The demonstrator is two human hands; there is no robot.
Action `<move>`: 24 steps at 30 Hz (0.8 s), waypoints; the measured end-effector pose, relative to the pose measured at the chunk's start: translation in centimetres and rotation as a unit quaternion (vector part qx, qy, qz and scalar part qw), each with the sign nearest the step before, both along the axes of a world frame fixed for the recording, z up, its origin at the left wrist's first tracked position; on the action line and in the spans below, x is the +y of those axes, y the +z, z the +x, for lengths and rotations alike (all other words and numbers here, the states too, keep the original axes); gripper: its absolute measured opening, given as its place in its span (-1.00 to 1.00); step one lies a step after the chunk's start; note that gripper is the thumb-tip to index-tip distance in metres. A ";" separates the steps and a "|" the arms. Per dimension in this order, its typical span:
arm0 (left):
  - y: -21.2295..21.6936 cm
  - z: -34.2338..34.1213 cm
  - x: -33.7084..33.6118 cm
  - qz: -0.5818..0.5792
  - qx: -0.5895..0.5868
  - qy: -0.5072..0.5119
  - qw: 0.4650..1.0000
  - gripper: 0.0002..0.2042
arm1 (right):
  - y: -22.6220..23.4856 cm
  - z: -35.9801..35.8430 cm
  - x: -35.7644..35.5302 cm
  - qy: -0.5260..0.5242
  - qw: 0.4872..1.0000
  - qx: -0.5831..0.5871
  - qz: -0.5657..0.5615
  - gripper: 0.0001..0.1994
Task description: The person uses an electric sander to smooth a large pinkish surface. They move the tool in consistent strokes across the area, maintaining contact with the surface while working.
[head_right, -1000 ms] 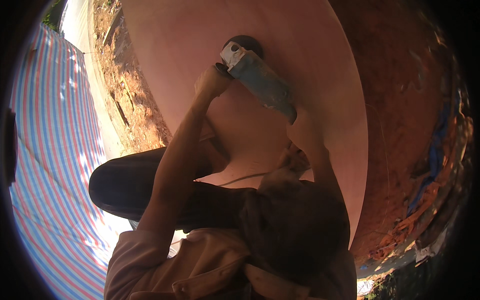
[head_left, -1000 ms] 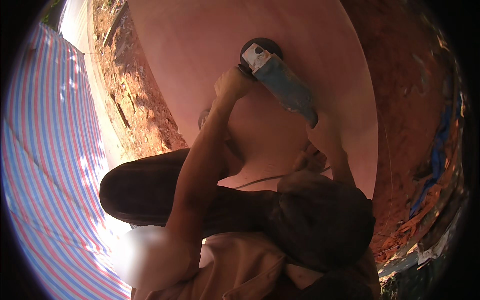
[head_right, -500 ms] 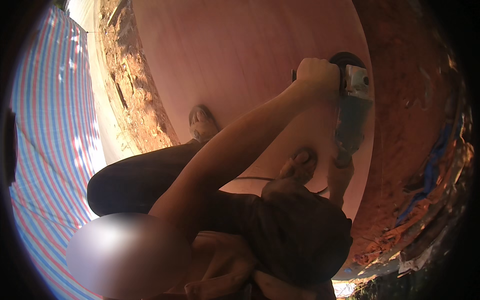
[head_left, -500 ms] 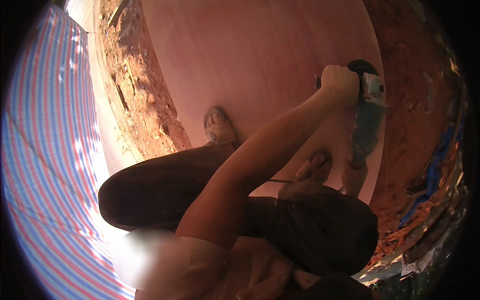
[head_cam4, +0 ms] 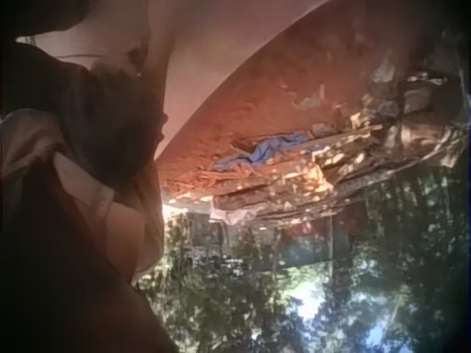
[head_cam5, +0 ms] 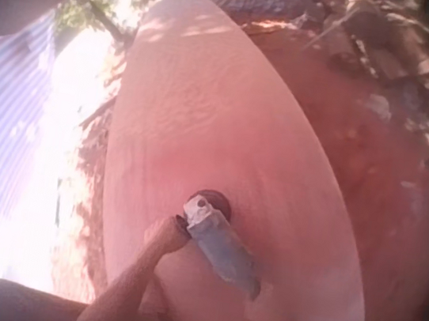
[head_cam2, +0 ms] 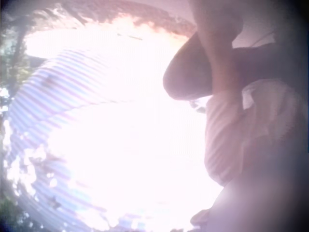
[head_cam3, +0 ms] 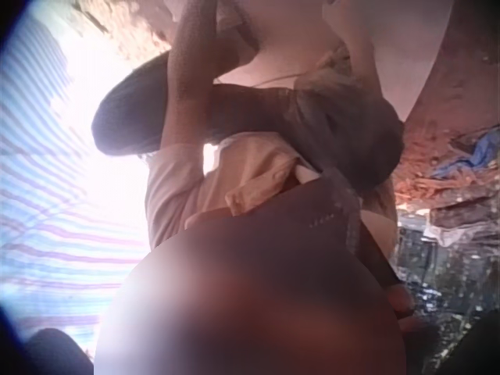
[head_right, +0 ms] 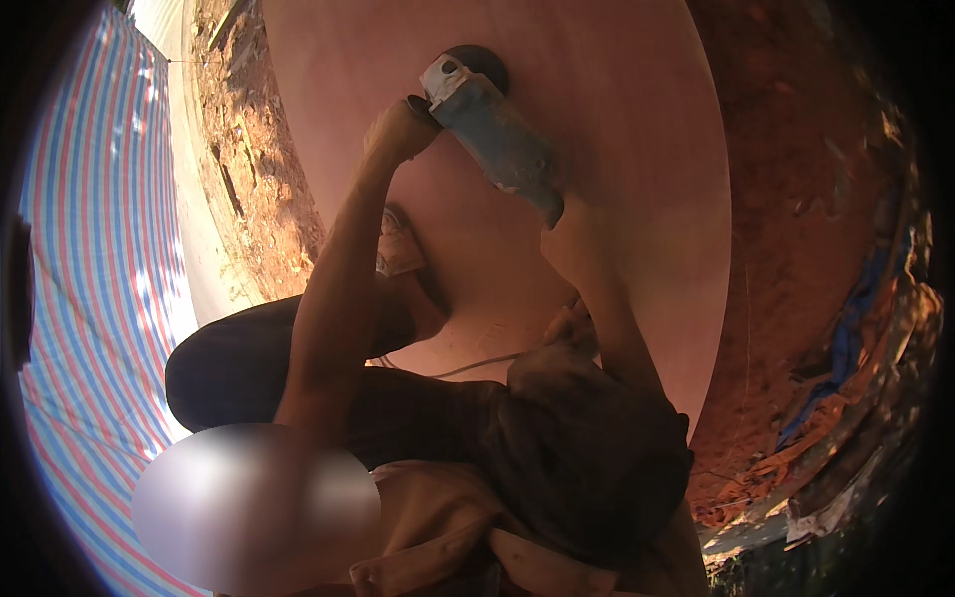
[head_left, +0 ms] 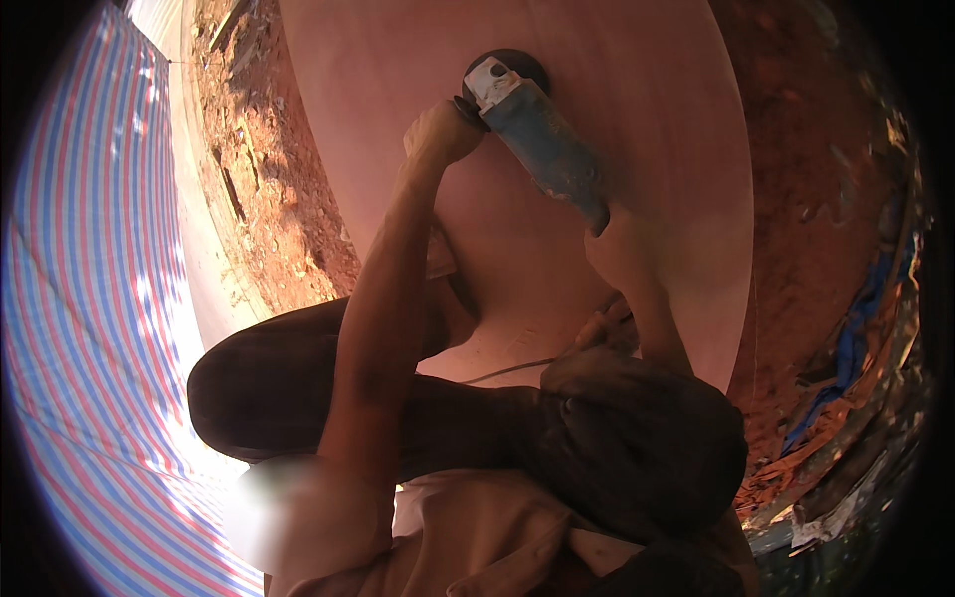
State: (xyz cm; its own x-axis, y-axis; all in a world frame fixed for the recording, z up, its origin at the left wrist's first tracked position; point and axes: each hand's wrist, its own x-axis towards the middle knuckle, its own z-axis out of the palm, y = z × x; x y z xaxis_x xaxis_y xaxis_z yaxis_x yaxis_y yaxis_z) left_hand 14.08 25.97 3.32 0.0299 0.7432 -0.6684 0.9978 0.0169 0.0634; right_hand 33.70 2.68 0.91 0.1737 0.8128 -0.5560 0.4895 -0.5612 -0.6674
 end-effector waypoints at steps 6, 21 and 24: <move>-0.8 7.6 -1.6 0.003 -0.048 -0.100 0.994 -0.57 | 1.7 3.4 -4.3 -0.111 0.992 -0.042 -0.052 -0.64; 0.0 1.6 -4.3 -0.009 -0.016 -0.008 1.000 -0.53 | 0.6 1.6 -4.1 -0.010 0.999 -0.002 -0.054 -0.61; -0.3 0.2 -4.0 -0.004 -0.008 -0.004 1.000 -0.53 | 1.1 0.2 -3.3 -0.029 0.998 0.022 -0.047 -0.58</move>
